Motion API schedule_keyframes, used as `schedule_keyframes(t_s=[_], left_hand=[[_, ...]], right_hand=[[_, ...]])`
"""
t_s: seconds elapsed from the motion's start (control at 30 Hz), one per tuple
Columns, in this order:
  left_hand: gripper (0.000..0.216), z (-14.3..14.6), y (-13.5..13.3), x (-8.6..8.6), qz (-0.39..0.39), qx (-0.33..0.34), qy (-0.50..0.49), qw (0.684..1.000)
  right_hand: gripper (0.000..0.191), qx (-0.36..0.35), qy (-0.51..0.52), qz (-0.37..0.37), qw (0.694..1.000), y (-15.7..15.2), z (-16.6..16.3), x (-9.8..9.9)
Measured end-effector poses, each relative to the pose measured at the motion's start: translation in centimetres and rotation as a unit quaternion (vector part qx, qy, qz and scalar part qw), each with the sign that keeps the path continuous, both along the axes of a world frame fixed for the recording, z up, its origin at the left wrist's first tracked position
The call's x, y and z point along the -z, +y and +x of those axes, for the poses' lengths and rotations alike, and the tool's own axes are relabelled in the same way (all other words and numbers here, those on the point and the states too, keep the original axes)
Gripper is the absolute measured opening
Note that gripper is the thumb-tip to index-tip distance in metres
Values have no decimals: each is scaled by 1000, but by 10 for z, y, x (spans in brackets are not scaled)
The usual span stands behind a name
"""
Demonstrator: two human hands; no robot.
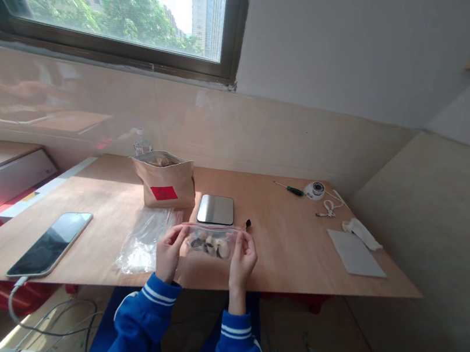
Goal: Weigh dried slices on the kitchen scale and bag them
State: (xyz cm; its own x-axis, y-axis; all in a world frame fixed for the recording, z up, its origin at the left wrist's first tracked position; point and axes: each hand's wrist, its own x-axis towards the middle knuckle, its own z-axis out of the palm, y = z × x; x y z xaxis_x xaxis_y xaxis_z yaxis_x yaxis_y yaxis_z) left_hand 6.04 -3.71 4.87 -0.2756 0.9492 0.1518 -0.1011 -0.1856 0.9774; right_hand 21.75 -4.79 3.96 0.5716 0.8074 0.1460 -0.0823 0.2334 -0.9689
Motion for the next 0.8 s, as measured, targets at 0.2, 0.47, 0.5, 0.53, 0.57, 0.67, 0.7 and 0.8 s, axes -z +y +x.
schedule_keyframes(t_s=[0.2,0.47,0.5,0.53,0.57,0.67,0.7,0.8], left_hand=[[32,0,2,6,-35,7,-48,998],[30,-4,0,6,-39,6,-24,999],[30,-4,0,6,-38,5,-18,999],[30,-4,0,6,-37,5,-13,999],[30,-4,0,6,-35,2,-11,999],[31,-3,-1,6,-32,-4,-11,999],[31,-2,-1,7,-33,-4,-11,999],[32,-1,-1,11,-38,0,-22,999]], right_hand=[[37,-17,-19,-1,1000,-2,12,3],[35,-1,-73,-3,997,-5,21,13],[35,6,-79,-1,997,-5,20,14],[36,13,-84,0,996,-5,19,14],[36,20,-84,1,996,-5,18,15],[36,38,-69,7,997,-4,12,15],[36,42,-61,10,997,-4,11,15],[37,34,-48,11,998,-3,9,16]])
